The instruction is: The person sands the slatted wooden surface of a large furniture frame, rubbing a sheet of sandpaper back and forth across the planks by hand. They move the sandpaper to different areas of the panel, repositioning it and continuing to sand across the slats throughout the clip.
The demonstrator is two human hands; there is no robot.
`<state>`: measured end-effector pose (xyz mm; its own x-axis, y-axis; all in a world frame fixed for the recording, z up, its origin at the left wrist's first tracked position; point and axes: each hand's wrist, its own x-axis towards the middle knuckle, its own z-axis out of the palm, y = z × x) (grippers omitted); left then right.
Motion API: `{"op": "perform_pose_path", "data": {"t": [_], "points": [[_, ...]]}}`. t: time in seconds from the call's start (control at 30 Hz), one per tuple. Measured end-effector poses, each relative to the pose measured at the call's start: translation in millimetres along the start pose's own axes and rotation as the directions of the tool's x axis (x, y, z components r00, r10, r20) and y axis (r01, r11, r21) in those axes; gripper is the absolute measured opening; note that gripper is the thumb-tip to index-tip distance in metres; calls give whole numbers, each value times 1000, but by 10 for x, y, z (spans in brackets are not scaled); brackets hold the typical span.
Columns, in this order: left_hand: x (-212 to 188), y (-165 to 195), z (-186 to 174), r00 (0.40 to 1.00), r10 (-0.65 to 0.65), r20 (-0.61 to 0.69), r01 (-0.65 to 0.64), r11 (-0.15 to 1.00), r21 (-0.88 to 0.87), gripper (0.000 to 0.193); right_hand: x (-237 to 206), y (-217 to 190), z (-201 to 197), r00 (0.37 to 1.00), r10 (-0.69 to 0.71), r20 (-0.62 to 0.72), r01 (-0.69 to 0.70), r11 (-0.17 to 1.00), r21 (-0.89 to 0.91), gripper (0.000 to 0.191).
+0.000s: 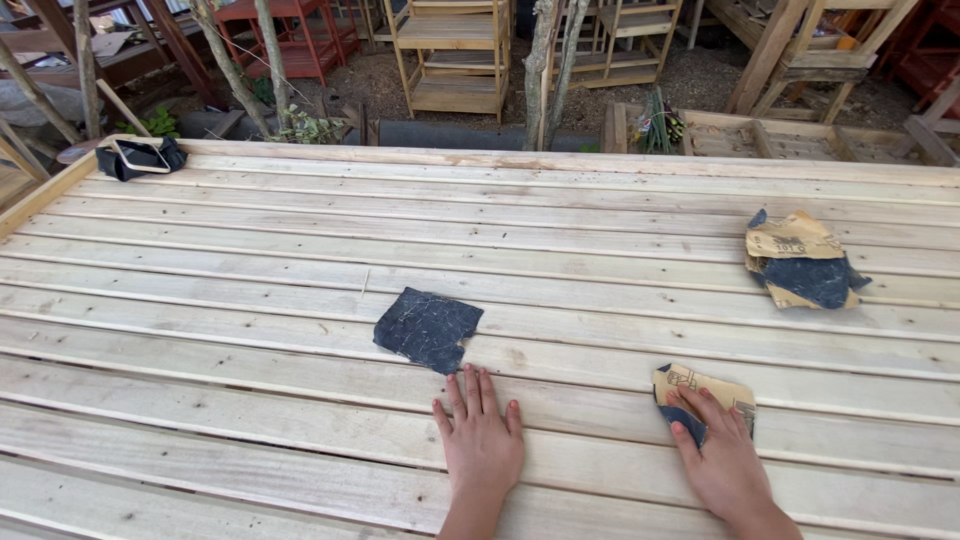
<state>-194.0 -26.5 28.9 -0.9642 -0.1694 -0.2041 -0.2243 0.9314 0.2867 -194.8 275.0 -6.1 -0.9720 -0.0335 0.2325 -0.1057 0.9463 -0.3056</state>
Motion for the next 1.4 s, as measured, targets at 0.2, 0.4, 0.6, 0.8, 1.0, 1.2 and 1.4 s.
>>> {"op": "perform_pose_path", "data": {"t": [0.2, 0.4, 0.6, 0.8, 1.0, 1.2, 1.4], "points": [[75, -57, 87, 996, -12, -84, 9, 999, -35, 67, 325, -1249, 434, 971, -183, 154, 144, 962, 230, 37], [53, -51, 55, 998, -17, -68, 15, 1000, -25, 67, 300, -702, 267, 971, -32, 237, 2, 992, 124, 41], [65, -22, 50, 1000, -24, -18, 24, 999, 24, 67, 105, 294, -193, 984, 176, 32, -179, 968, 176, 41], [79, -27, 49, 1000, -23, -13, 24, 999, 25, 67, 415, -1402, 518, 957, -133, 258, 89, 980, 177, 37], [50, -43, -19, 1000, -15, -23, 16, 1000, 12, 68, 381, -719, 165, 923, 154, 353, -226, 958, 175, 41], [56, -24, 37, 999, -14, -34, 14, 1000, 10, 67, 153, 524, -289, 974, 222, 53, -228, 956, 184, 41], [90, -37, 18, 999, -31, -3, 32, 999, 5, 67, 505, -1256, 537, 962, -131, 241, 76, 972, 224, 32]]}}
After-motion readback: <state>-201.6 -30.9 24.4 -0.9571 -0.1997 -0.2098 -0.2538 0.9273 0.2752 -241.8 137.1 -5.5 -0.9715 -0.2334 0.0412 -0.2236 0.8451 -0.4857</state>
